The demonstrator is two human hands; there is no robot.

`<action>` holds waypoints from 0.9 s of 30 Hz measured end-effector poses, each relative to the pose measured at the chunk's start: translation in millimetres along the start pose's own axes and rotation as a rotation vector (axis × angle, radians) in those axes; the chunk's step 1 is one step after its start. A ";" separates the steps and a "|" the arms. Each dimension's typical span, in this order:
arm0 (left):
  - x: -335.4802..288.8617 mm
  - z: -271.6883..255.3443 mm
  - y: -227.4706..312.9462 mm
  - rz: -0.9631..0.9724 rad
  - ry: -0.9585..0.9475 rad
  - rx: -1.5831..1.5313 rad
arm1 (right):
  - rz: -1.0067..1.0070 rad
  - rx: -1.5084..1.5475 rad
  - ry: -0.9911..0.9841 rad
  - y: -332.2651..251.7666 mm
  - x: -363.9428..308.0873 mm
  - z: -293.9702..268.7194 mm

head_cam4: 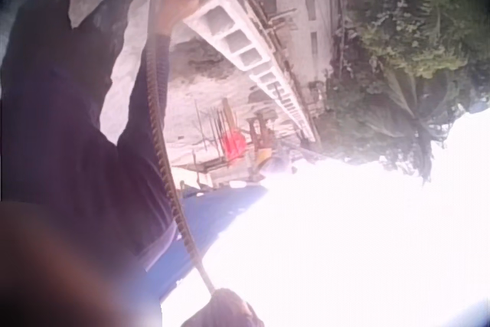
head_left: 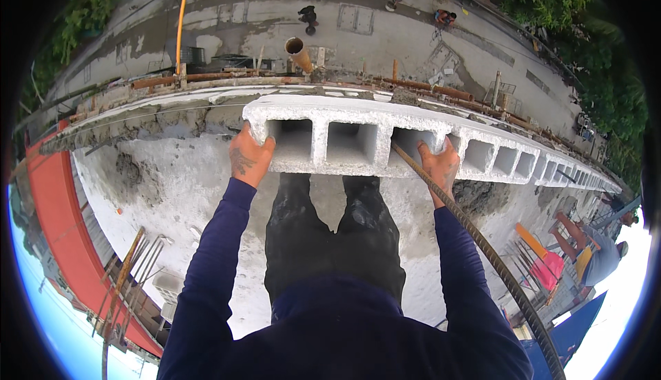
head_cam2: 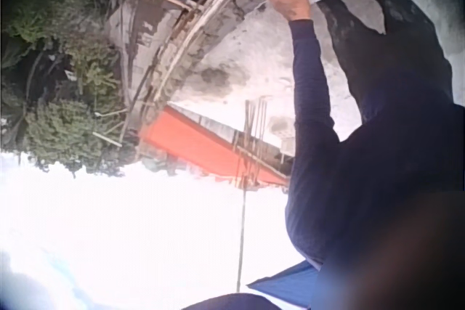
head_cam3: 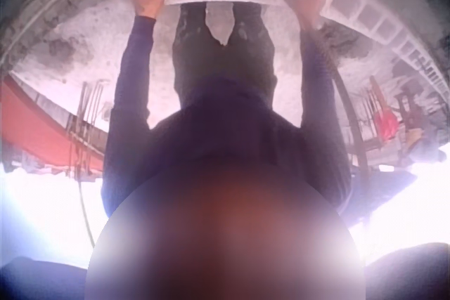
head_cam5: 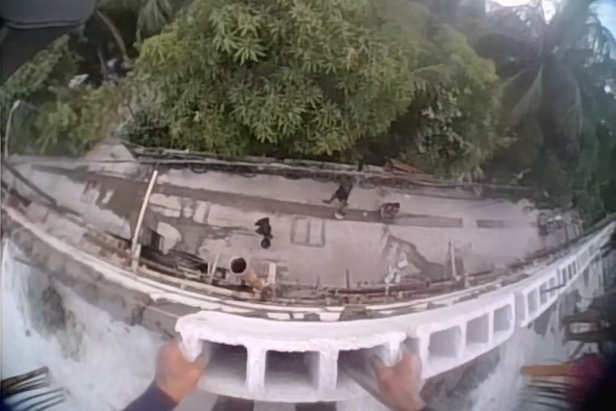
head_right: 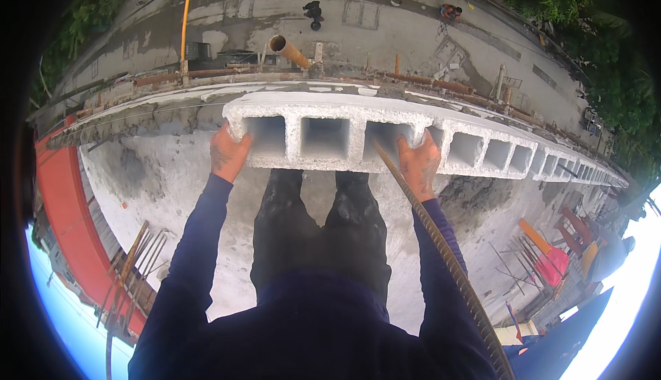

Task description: The person repeatedly picks up hollow concrete blocks from a stack and places them onto a partially built wall. They align each block with the existing row and adjust its position by hand.

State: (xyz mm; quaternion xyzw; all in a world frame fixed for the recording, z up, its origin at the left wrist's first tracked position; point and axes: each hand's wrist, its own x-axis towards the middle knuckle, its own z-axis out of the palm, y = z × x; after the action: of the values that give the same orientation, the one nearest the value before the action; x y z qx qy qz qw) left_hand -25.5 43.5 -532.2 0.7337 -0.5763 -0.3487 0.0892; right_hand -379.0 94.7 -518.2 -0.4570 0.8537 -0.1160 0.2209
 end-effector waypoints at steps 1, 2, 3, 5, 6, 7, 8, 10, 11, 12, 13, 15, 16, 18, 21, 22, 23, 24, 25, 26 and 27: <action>1.3 0.3 -0.6 -0.004 -0.012 -0.009 | 0.004 0.018 0.011 -0.5 -0.2 0.6; -0.8 0.6 -1.4 -0.035 -0.018 0.008 | 0.014 0.029 0.015 -0.2 -1.8 0.1; -0.8 2.1 -1.5 0.001 0.031 0.089 | 0.104 -0.009 -0.048 -0.4 -2.8 1.8; -3.1 2.8 -2.4 -0.016 0.029 0.058 | -0.002 0.013 0.049 0.7 -6.2 3.9; -2.8 2.1 -2.7 -0.028 0.024 0.052 | -0.044 0.024 0.090 1.3 -6.3 5.4; -3.4 1.6 -2.9 -0.009 0.026 0.026 | -0.028 0.025 0.093 2.7 -7.8 6.2; -3.0 1.2 -2.8 -0.002 0.015 0.006 | -0.010 0.032 0.081 3.6 -7.2 7.8; -3.2 1.0 -2.7 0.003 0.009 -0.012 | -0.010 0.031 0.098 6.5 -6.8 10.3; -3.9 0.6 -3.0 -0.002 0.016 -0.008 | 0.063 -0.012 0.071 7.9 -6.6 11.3; -3.9 1.5 -2.5 -0.023 0.006 -0.008 | -0.009 0.021 0.107 8.8 -6.2 12.1; -4.8 1.4 -2.6 -0.041 -0.019 -0.038 | -0.015 0.032 0.093 9.5 -6.0 12.4; -6.1 3.0 -1.8 -0.030 0.031 -0.021 | 0.054 -0.016 0.069 9.9 -6.0 12.3; -6.9 4.0 -1.2 -0.047 0.040 -0.019 | 0.035 0.015 0.089 9.7 -6.6 12.1; -8.1 4.2 -0.3 -0.028 0.039 -0.049 | 0.132 0.043 0.011 8.8 -7.4 10.7; -8.2 3.6 0.1 -0.042 0.014 -0.066 | 0.143 0.081 -0.017 8.0 -7.6 9.2; -8.0 3.7 -0.4 -0.033 0.023 -0.062 | 0.145 0.082 -0.023 8.3 -7.5 9.5; -7.8 4.0 -1.2 -0.012 0.038 -0.058 | 0.139 0.108 -0.010 9.1 -7.2 10.5; -7.8 4.7 -2.2 -0.014 0.050 -0.059 | 0.137 0.138 0.000 10.2 -7.2 11.7; -7.9 5.8 -3.2 -0.003 0.070 -0.060 | 0.134 0.168 0.009 11.5 -7.1 13.4; -7.9 6.7 -4.6 0.003 0.081 -0.064 | 0.096 0.149 0.032 12.9 -7.0 15.4; -8.1 7.7 -5.9 0.004 0.093 -0.046 | 0.060 0.130 0.055 14.2 -7.3 17.2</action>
State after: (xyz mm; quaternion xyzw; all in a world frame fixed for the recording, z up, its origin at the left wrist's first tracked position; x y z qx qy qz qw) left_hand -26.4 54.8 -537.6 0.7457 -0.5649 -0.3273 0.1331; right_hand -377.5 108.7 -537.0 -0.4126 0.8635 -0.1769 0.2299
